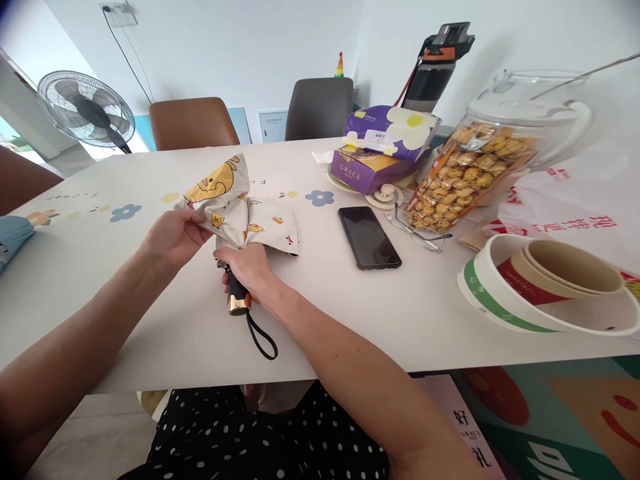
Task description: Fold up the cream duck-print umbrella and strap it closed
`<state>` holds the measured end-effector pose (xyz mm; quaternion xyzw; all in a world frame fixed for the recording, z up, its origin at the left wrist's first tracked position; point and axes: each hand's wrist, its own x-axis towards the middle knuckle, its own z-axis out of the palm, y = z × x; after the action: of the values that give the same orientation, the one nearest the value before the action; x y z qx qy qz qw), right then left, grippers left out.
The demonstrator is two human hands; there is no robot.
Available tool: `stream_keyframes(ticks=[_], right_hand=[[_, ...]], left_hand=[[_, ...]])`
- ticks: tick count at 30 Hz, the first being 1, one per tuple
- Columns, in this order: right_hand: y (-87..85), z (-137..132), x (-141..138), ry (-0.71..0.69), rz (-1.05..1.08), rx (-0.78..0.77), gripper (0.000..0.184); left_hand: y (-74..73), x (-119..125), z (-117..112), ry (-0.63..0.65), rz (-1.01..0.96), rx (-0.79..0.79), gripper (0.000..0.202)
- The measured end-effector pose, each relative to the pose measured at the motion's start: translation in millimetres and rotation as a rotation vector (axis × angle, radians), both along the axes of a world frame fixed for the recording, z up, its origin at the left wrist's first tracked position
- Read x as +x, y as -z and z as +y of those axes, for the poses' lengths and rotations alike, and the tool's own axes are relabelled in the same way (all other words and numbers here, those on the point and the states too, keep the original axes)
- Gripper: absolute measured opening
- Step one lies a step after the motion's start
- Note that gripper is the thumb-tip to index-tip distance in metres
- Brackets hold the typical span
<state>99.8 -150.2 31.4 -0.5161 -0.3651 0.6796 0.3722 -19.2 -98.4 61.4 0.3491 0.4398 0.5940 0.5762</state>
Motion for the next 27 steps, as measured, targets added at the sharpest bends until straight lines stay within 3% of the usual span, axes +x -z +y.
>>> stream_keyframes(ticks=[8, 14, 20, 27], right_hand=[[0.7, -0.4, 0.0, -0.001, 0.024, 0.004, 0.020], [0.8, 0.1, 0.1, 0.005, 0.043, 0.010, 0.019], [1.5, 0.8, 0.1, 0.023, 0.091, 0.029, 0.020], [1.8, 1.8, -0.3, 0.007, 0.079, 0.004, 0.021]], left_hand=[[0.5, -4.4, 2.9, 0.109, -0.010, 0.019, 0.051], [0.7, -7.2, 5.6, 0.119, -0.075, 0.028, 0.034], [-1.2, -5.7, 5.2, 0.077, 0.027, 0.065, 0.015], [-6.0, -2.7, 1.5, 0.094, 0.031, 0.131, 0.014]])
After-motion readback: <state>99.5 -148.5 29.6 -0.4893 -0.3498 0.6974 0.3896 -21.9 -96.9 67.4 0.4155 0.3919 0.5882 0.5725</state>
